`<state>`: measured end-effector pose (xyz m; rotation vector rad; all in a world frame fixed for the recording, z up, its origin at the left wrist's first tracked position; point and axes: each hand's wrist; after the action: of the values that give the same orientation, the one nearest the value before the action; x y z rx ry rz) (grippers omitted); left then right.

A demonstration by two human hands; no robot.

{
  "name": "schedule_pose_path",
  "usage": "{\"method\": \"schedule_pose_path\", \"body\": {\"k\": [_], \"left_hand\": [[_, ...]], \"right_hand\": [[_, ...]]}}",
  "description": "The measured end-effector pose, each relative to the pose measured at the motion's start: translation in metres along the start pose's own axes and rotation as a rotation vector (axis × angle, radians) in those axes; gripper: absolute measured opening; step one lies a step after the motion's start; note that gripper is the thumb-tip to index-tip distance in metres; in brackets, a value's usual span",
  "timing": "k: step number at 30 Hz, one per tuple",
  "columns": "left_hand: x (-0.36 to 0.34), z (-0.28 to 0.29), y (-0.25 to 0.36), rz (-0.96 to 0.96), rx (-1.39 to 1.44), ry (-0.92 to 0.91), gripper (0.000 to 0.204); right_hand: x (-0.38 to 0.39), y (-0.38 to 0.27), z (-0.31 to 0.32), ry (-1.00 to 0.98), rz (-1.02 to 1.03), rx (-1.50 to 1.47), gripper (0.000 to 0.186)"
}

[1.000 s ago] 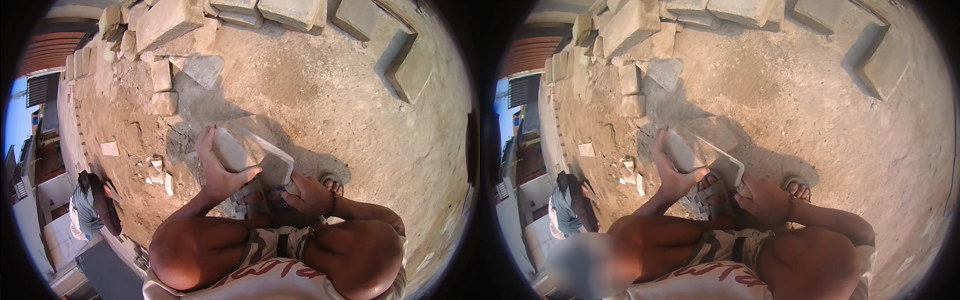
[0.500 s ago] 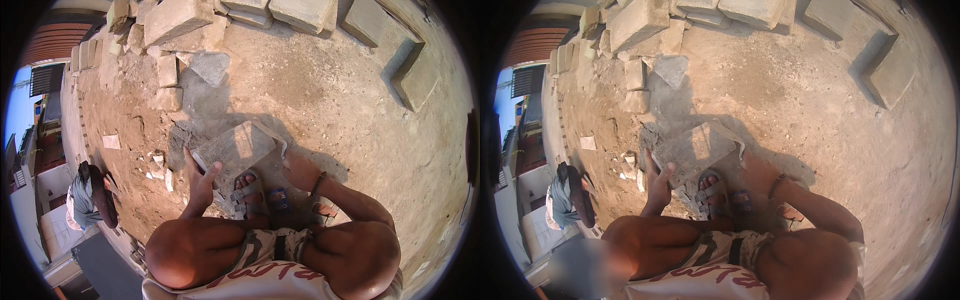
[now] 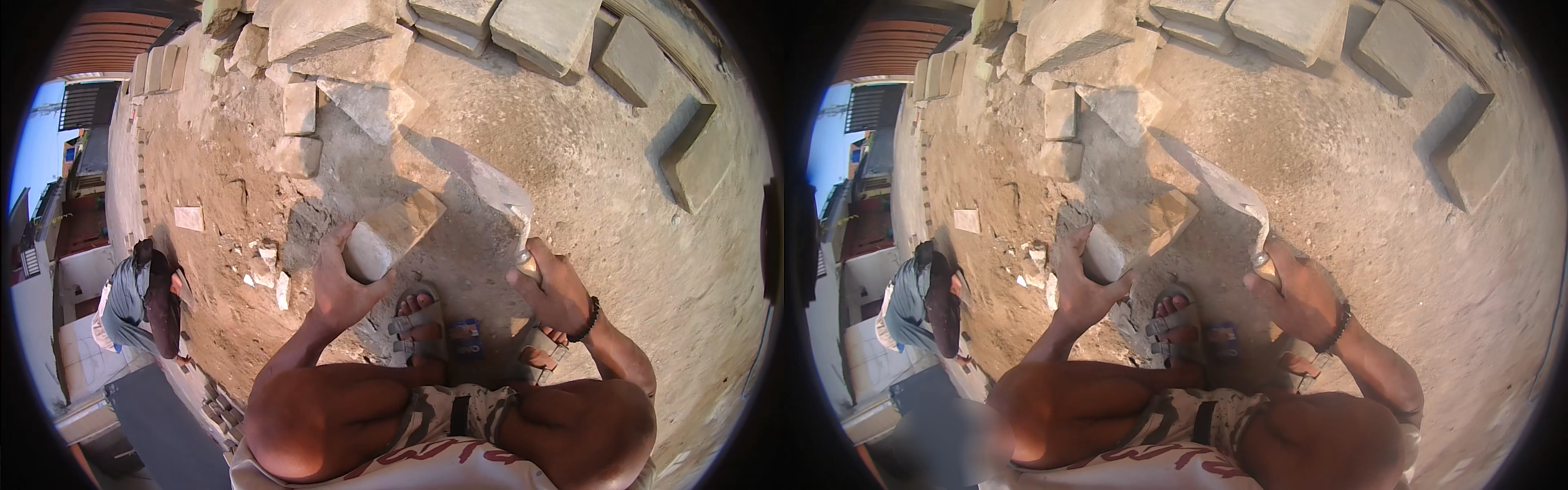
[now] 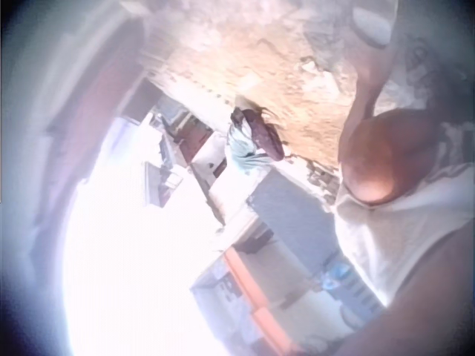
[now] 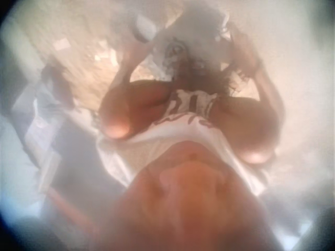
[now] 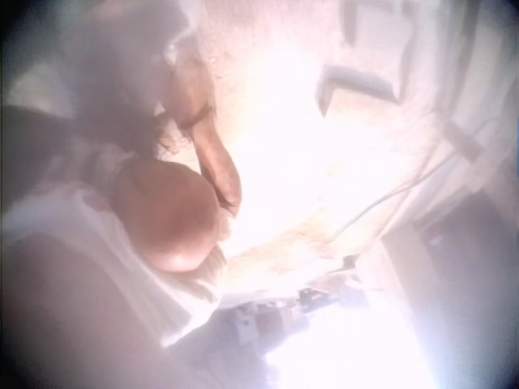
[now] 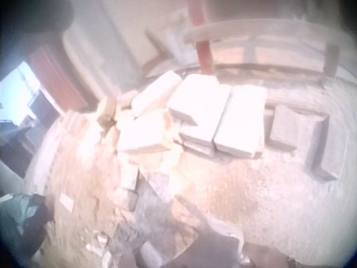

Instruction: The person uses a trowel to scrape and smooth the edges of rectangular stone blocks. They repeatedly pick up blocks, scrape their surfaces and edges, and place them back down among other blocks on the ground.

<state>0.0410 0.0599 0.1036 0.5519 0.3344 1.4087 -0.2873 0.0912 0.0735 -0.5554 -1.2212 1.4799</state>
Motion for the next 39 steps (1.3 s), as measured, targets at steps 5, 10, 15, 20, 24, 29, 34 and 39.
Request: {"method": "schedule_pose_path", "body": {"k": [5,10,15,20,24,29,34,39], "left_hand": [[0.001,-0.012,0.005,-0.088,-0.051,0.059,0.087],[0.010,-0.018,0.005,-0.278,-0.145,0.112,0.087],[0.013,-0.021,0.004,-0.368,-0.104,0.149,0.084],[0.016,-0.020,0.002,-0.333,-0.083,0.140,0.087],[0.014,-0.019,-0.001,-0.264,-0.087,0.114,0.088],[0.019,-0.022,-0.003,-0.256,-0.041,0.125,0.088],[0.020,-0.017,-0.002,-0.308,-0.102,0.126,0.089],[0.024,-0.024,-0.010,-0.262,-0.055,0.112,0.090]], "right_hand": [[0.003,-0.023,-0.028,-0.108,0.113,-0.017,0.034],[-0.048,0.059,-0.053,-0.248,-0.157,0.147,0.040],[-0.032,-0.001,-0.035,-0.158,0.015,-0.069,0.041],[-0.062,0.038,-0.066,-0.104,0.015,-0.034,0.041],[-0.046,-0.002,-0.044,-0.124,0.037,-0.068,0.042],[-0.061,0.061,-0.071,-0.065,0.025,0.088,0.040],[-0.050,0.005,-0.046,-0.056,0.085,-0.061,0.041],[-0.081,0.059,-0.060,-0.218,-0.171,0.103,0.039]]}}
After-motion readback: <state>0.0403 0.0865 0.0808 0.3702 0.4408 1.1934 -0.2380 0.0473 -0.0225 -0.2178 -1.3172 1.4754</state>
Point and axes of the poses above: each hand's wrist, its own x-axis away from the middle knuckle, its own z-axis out of the back of the hand, y = z × x
